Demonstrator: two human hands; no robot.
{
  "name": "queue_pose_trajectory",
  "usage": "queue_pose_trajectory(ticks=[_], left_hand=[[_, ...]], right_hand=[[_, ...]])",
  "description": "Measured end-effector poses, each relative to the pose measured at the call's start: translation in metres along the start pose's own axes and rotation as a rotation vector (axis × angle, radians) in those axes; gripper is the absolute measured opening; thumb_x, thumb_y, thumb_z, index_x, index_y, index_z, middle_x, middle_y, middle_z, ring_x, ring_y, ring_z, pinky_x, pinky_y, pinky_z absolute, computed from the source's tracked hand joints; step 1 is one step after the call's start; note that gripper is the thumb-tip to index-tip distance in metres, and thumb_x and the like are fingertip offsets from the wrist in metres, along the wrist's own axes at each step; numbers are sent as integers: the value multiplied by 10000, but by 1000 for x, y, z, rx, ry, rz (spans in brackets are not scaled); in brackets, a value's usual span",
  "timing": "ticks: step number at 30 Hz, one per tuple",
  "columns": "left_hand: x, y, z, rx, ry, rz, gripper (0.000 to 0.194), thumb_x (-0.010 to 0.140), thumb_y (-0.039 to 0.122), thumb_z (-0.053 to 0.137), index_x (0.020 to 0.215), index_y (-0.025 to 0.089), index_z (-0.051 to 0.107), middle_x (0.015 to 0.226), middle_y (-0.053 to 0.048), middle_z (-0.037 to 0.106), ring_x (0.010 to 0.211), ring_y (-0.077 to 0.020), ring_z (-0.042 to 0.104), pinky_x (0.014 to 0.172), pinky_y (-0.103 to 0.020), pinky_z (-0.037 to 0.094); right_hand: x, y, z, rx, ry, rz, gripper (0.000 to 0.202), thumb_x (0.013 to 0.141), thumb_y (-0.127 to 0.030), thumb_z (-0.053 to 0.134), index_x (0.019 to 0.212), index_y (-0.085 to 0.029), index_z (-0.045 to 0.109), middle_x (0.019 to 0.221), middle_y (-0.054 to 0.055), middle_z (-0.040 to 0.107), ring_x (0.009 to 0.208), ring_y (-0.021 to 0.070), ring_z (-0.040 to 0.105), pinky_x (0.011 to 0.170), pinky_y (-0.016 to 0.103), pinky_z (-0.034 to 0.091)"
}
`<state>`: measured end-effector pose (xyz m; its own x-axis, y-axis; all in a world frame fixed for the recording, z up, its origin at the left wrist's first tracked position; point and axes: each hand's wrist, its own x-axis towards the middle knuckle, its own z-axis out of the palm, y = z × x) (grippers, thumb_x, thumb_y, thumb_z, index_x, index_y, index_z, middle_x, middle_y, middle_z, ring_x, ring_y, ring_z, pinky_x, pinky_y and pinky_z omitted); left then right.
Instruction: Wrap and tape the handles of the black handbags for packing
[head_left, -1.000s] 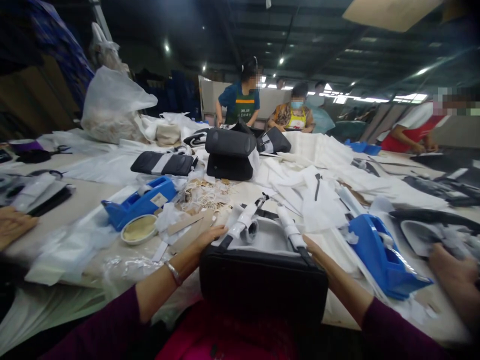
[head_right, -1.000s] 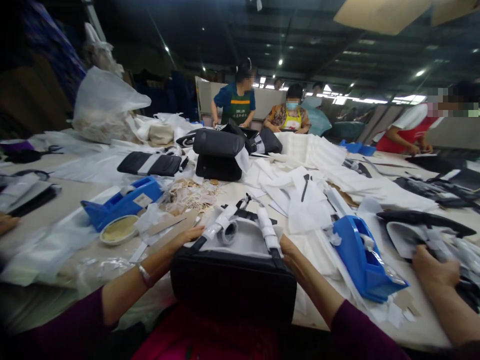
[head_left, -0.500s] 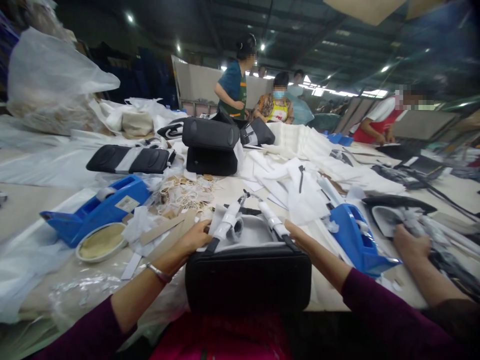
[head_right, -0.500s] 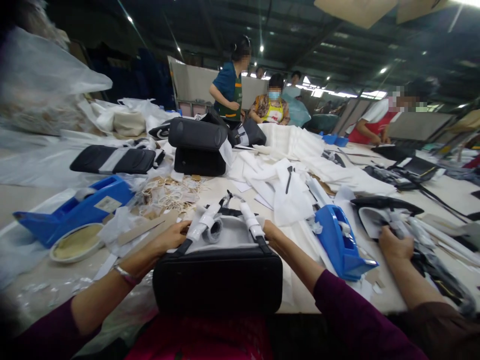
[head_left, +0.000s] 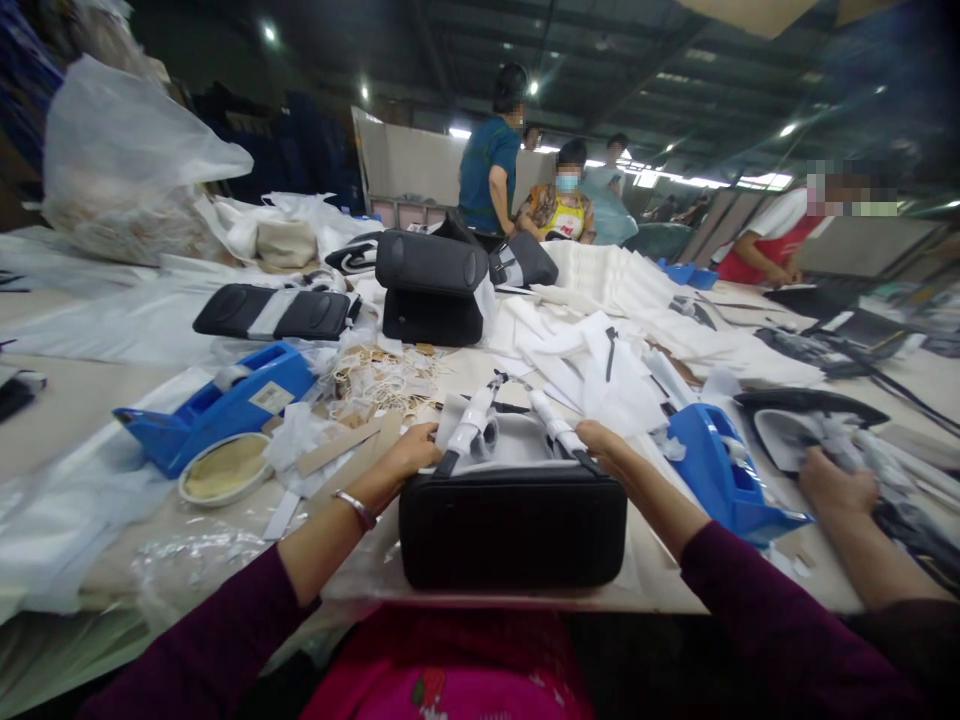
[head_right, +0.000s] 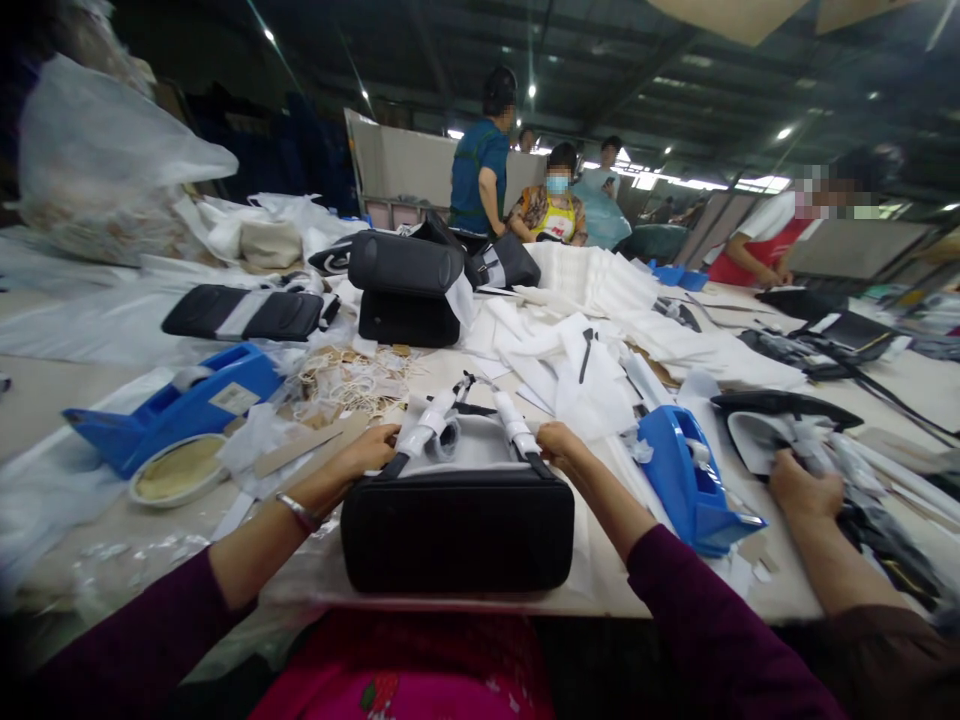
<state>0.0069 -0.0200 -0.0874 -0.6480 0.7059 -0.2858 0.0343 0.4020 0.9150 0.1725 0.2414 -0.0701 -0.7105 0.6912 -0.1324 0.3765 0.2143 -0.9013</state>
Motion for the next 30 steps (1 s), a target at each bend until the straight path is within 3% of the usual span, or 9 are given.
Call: queue_pose_trajectory(ticks=[3,6,9,12,18,22,26,30], left_hand=[[0,5,-2,-23,53,-39,601,514,204,644,1102,79,631,870,-92,712,808,-267,655,663,-301,496],[-22,8,-8,-53,137,65,665,598,413,692,1177,98,603,1048,-124,689,971,-283,631,835,-347,491],[-48,7,-15,-62,149,158,620,664,543,657,1128,133,641,1089,-112,675,1062,-290,590,942,-374,441],[-52,4,-15,-102,110,146,623,696,553,635,1156,134,620,1047,-97,664,1064,-278,576,951,-379,427],[-1,2,-8,-8,204,173,690,664,422,588,1259,84,499,1106,-129,544,893,-234,574,811,-368,479],[36,9,-11,228,392,395,591,583,274,587,1161,151,566,1181,-120,515,1128,-283,484,985,-399,401],[58,19,-12,339,302,520,309,593,248,577,894,189,621,1114,-85,582,1137,-266,490,1026,-365,355],[67,20,-9,252,268,437,162,638,310,549,775,227,573,899,-45,632,940,-259,578,869,-349,430]], right_hand=[[0,-7,-6,40,91,-11,44,609,-205,641,603,-165,625,508,20,570,606,188,592,544,265,479],[-16,-9,-22,120,142,-67,191,636,-281,675,770,-146,678,725,57,675,761,208,647,688,296,532],[-39,-3,-38,291,28,-85,364,655,-385,735,910,-131,682,912,101,700,875,232,663,791,338,531],[-50,4,-43,374,-84,6,443,637,-407,783,963,-126,675,948,114,693,813,209,660,739,325,519],[-27,2,-22,285,-52,22,463,548,-260,710,991,-149,630,708,7,622,559,126,545,510,236,396],[-3,2,-10,109,52,-138,460,468,-228,575,917,-177,660,664,-14,562,501,124,464,479,254,365],[16,3,-5,-8,93,-396,288,485,-242,541,727,-199,690,741,29,634,643,191,531,597,300,421],[20,2,-2,10,3,-416,139,545,-328,586,602,-230,667,573,-8,569,621,211,520,602,320,403]])
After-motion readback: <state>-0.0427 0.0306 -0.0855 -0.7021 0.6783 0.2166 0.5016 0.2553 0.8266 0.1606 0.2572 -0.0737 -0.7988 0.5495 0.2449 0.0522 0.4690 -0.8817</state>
